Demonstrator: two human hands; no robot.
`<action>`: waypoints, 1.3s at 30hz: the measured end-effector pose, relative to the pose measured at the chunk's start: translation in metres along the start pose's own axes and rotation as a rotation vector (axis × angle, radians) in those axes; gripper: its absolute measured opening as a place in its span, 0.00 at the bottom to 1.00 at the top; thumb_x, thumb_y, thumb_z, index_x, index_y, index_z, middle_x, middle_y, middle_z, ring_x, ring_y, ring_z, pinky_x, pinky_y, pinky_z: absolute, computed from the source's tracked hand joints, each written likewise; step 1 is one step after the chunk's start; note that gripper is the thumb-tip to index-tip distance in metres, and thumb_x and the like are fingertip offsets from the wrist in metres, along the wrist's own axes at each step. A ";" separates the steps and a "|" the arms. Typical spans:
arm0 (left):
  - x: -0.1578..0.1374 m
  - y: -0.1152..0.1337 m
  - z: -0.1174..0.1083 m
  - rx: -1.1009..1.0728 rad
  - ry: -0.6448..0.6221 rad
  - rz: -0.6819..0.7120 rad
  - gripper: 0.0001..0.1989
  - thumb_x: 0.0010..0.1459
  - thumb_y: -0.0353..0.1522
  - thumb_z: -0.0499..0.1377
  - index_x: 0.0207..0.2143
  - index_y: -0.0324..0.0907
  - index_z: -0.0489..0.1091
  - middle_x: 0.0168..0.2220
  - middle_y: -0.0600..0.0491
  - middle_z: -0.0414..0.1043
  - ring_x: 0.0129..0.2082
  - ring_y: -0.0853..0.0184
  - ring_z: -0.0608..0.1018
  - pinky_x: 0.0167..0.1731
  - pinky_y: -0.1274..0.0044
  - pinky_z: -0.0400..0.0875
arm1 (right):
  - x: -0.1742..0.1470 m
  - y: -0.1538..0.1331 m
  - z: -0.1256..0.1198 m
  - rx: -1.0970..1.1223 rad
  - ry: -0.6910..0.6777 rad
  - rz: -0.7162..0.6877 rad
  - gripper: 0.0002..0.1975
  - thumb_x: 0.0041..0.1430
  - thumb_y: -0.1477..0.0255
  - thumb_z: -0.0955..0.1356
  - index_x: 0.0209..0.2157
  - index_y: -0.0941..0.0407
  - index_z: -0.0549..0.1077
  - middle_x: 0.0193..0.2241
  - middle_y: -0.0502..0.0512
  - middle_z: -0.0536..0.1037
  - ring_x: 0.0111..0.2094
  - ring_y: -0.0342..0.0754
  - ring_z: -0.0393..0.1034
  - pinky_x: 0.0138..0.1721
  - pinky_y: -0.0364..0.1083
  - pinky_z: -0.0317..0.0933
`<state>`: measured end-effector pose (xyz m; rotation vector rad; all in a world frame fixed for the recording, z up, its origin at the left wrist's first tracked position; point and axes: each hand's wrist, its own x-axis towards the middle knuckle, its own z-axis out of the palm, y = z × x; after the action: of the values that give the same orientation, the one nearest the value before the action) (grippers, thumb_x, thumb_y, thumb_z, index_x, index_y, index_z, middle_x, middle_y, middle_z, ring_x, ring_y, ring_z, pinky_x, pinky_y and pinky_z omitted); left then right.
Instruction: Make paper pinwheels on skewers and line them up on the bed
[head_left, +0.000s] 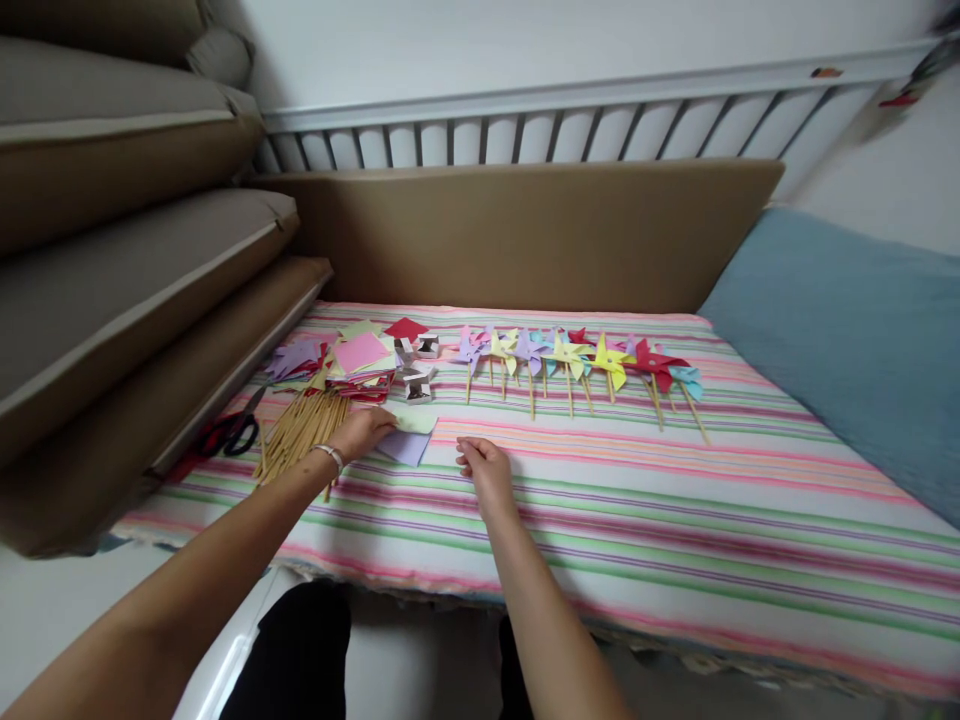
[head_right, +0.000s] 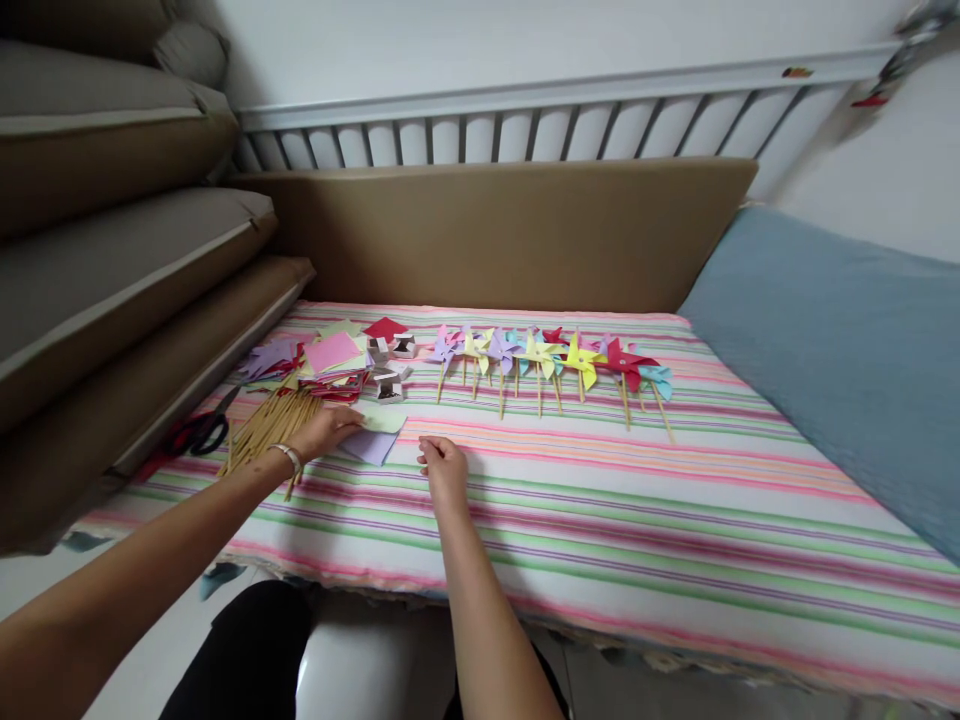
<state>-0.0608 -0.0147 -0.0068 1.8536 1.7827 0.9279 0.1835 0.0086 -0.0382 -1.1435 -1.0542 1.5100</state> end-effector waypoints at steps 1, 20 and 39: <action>0.001 0.002 -0.003 -0.028 0.060 -0.014 0.07 0.46 0.34 0.61 0.29 0.44 0.77 0.34 0.48 0.78 0.37 0.59 0.76 0.42 0.71 0.65 | 0.000 -0.002 0.000 0.003 0.005 -0.005 0.12 0.42 0.66 0.69 0.29 0.59 0.76 0.24 0.53 0.77 0.23 0.43 0.68 0.19 0.40 0.59; -0.022 0.065 0.029 -1.212 0.167 -0.561 0.11 0.44 0.35 0.65 0.28 0.36 0.75 0.24 0.51 0.75 0.23 0.70 0.74 0.23 0.80 0.69 | -0.007 -0.020 0.036 0.335 -0.080 0.156 0.15 0.35 0.68 0.75 0.29 0.58 0.75 0.27 0.51 0.79 0.27 0.46 0.71 0.30 0.44 0.63; -0.028 0.047 0.027 -1.464 0.020 -0.602 0.13 0.48 0.32 0.63 0.38 0.37 0.74 0.38 0.45 0.77 0.35 0.61 0.79 0.33 0.71 0.76 | 0.001 -0.005 0.062 0.296 0.016 0.042 0.13 0.41 0.66 0.73 0.30 0.58 0.75 0.28 0.52 0.79 0.29 0.48 0.71 0.33 0.46 0.63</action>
<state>-0.0075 -0.0429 0.0016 0.3564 0.9304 1.3666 0.1238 0.0044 -0.0217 -0.9723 -0.7683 1.6242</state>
